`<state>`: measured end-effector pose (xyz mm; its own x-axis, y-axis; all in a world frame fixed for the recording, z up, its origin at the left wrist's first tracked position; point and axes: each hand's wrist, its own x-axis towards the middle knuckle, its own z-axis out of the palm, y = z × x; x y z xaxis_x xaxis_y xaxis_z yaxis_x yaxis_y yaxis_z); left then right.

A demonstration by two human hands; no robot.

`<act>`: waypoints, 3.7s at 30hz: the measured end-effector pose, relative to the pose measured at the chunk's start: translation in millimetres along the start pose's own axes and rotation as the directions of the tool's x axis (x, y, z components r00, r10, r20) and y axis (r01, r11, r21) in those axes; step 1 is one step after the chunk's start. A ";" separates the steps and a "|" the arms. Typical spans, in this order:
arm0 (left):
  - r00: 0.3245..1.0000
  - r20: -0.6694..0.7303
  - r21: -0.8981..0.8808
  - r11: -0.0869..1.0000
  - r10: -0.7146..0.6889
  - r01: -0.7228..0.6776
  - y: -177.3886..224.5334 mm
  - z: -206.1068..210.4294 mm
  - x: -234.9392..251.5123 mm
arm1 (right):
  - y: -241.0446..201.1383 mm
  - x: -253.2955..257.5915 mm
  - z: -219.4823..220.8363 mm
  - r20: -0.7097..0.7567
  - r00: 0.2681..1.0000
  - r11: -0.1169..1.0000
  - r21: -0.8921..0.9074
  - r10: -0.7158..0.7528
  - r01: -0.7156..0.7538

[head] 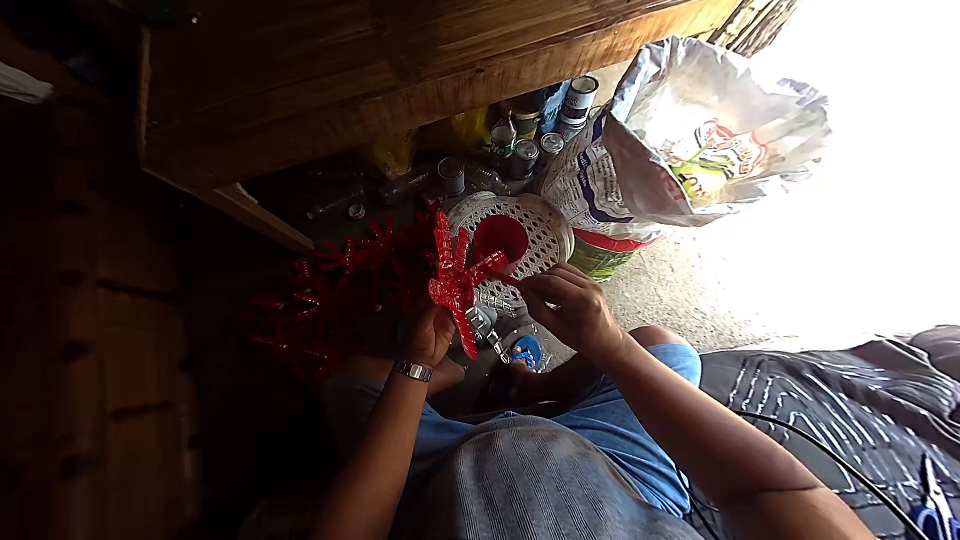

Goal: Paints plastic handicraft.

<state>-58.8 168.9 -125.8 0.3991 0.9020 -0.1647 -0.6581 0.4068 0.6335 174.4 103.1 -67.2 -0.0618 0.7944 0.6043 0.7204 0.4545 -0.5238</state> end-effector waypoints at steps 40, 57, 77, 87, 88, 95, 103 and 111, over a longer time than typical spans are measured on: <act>1.000 0.022 0.003 1.000 0.020 -0.020 -1.6 3.2 1.9 | -5.2 -5.0 1.6 -0.001 1.000 0.998 0.062 -0.008 0.008; 1.000 0.013 0.027 1.000 -0.002 0.001 -0.9 6.0 3.3 | -10.5 3.3 7.7 0.062 0.995 0.996 0.044 -0.078 0.075; 0.992 -0.064 0.034 0.994 0.107 -0.105 4.8 4.5 -6.8 | -13.8 -4.0 -32.9 -0.151 0.957 0.926 0.329 0.247 -0.187; 0.998 -0.024 -0.120 0.991 0.058 -0.060 10.9 0.7 3.7 | 21.5 20.5 -38.1 -0.078 0.905 0.903 0.140 0.419 -0.406; 0.997 -0.021 -0.135 0.988 0.072 -0.074 13.3 0.4 2.4 | 27.8 31.0 -36.5 -0.019 0.900 0.899 0.076 0.435 -0.432; 0.981 0.050 -0.165 0.970 0.189 -0.178 36.3 -0.9 -11.2 | 83.1 85.9 9.2 0.382 0.821 0.904 -0.218 0.425 -0.367; 0.990 -0.028 -0.119 0.983 0.137 -0.139 29.5 -9.0 -3.0 | 71.5 78.5 3.5 0.392 0.837 0.924 -0.156 0.382 -0.349; 0.997 -0.008 -0.219 0.973 0.079 -0.078 5.6 1.7 14.7 | 31.5 24.5 -48.9 0.000 0.905 0.901 0.093 0.426 -0.424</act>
<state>-55.5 184.2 -123.4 0.3412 0.9323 -0.1200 -0.8113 0.3565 0.4633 229.3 117.2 -39.5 0.2506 0.9124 0.3237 0.6109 0.1103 -0.7840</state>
